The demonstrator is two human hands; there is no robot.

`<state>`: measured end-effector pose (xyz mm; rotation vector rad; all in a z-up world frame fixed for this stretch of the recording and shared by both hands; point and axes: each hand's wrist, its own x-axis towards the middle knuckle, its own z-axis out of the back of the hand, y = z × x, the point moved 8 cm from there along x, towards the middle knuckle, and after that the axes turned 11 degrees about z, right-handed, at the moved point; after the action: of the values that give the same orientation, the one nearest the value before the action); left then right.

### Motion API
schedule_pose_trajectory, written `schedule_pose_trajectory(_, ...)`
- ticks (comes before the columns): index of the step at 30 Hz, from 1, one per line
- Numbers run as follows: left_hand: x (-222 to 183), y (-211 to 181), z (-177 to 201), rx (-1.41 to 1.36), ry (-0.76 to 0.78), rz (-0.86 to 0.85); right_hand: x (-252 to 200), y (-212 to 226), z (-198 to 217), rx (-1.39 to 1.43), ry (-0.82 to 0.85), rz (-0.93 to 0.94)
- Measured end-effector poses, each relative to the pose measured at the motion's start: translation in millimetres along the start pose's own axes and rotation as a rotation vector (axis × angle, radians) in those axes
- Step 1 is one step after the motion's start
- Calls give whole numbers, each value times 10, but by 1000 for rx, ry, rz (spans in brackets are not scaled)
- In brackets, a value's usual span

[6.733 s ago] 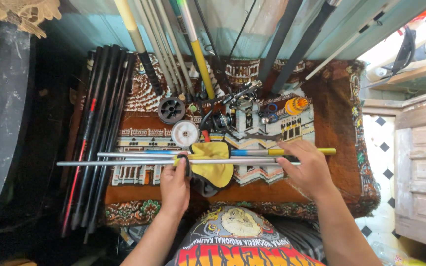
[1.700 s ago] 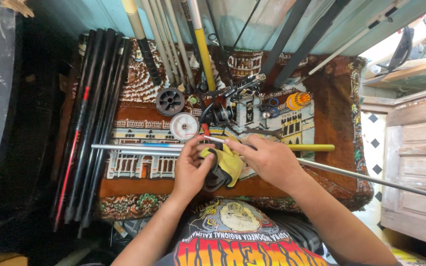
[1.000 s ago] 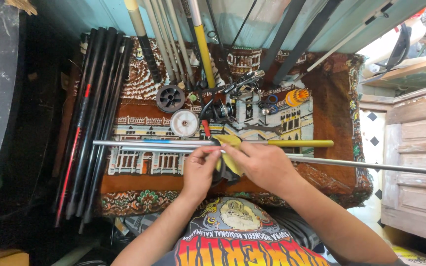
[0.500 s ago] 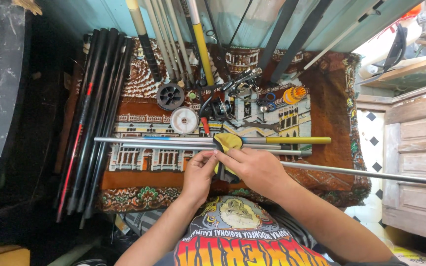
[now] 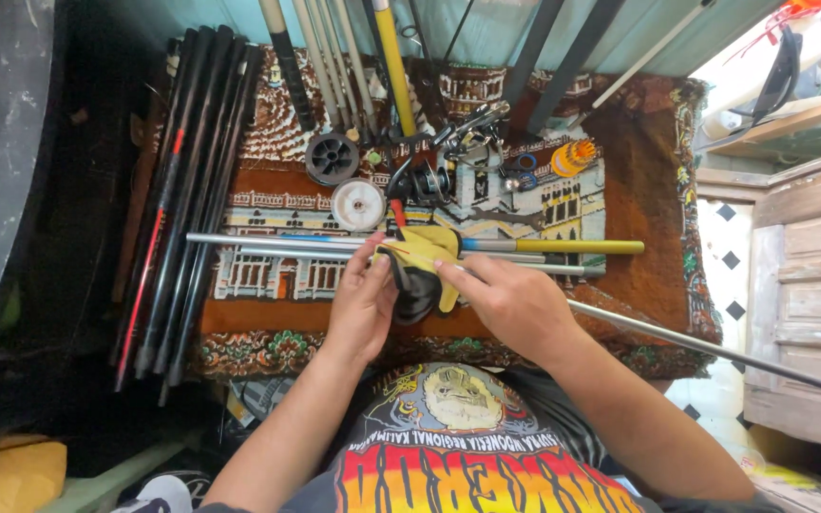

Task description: Wiping down various fishing rod sections using a cleaning cloth.

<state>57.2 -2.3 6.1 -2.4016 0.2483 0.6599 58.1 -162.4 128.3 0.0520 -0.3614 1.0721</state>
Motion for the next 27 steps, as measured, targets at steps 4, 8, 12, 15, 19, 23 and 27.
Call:
schedule_pose_trajectory(4, 12, 195, 16, -16, 40, 80, -2, 59, 59, 10, -23, -28)
schedule_pose_trajectory(8, 46, 312, 91, -9, 76, 41, 29, 182, 98, 24, -20, -13)
schedule_pose_trajectory(12, -11, 367, 97, 105, 52, -45, 15, 288, 59, 41, -23, 4)
schedule_pose_trajectory(15, -70, 365, 114, 120, 7, -44, 25, 353, 49, 39, -24, 22)
schedule_pose_trajectory(19, -29, 325, 334, 61, -60, -34, -54, 353, 44, 12, -66, 24)
schedule_pose_trajectory(23, -23, 67, 506, -10, -158, -98, -128, 249, 47, -28, -58, 3)
schedule_pose_trajectory(27, -209, 152, 265, -20, -160, -75, -46, 336, 61, 7, -77, 5)
